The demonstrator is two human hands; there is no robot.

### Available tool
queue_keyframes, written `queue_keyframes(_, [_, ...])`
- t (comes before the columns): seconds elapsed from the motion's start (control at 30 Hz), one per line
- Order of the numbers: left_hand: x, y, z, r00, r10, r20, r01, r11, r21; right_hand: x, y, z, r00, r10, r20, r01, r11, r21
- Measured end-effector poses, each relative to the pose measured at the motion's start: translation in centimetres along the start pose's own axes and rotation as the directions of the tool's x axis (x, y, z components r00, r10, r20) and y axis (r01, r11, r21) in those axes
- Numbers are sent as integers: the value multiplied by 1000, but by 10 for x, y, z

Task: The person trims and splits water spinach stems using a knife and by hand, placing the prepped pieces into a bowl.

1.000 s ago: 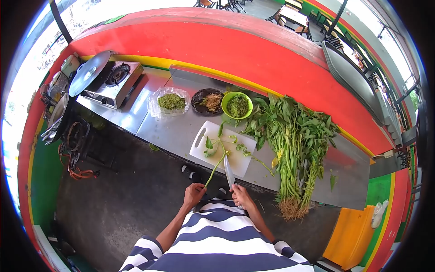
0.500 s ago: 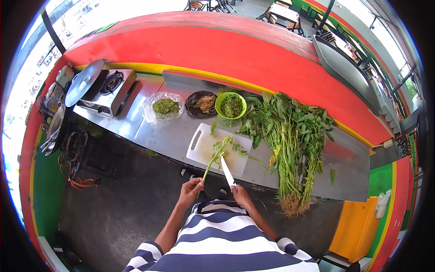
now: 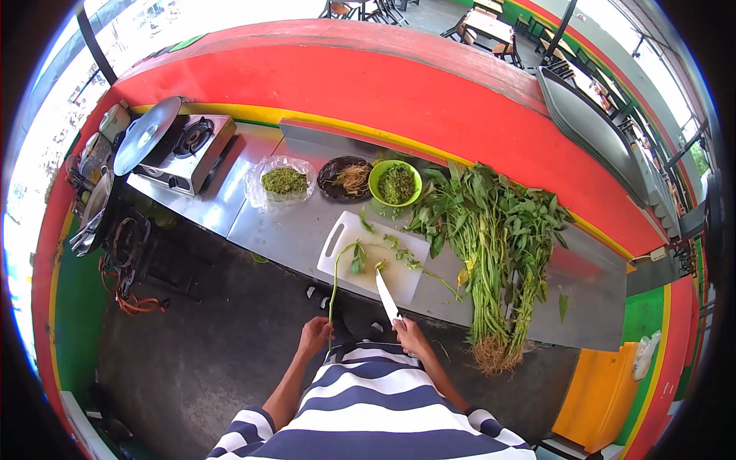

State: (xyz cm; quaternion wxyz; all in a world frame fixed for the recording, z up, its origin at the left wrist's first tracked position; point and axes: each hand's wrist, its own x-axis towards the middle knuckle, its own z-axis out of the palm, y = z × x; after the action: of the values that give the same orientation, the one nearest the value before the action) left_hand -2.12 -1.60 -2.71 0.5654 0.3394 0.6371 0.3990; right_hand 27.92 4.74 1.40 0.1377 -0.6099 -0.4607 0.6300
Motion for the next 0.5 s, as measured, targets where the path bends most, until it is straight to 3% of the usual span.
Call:
queue_keyframes(0.17, [-10,5,2,1000,-30,6,30,999,-27,-11,-18,2,997,47,61,-58,978,200])
queue_keyframes(0.23, [-12,13,5,999,-48,5,49,998,-36,-12,-27,2,986,52,160,-111,916,386])
queue_keyframes(0.4, [-16,24,10,999,10,-48,-5,994,110,1,-54,12,959,65,277,-201,845,495])
queue_keyframes(0.5, [-19,33,11,999,24,-31,-19,985,171,10,-70,17,895,75,439,-331,772,542])
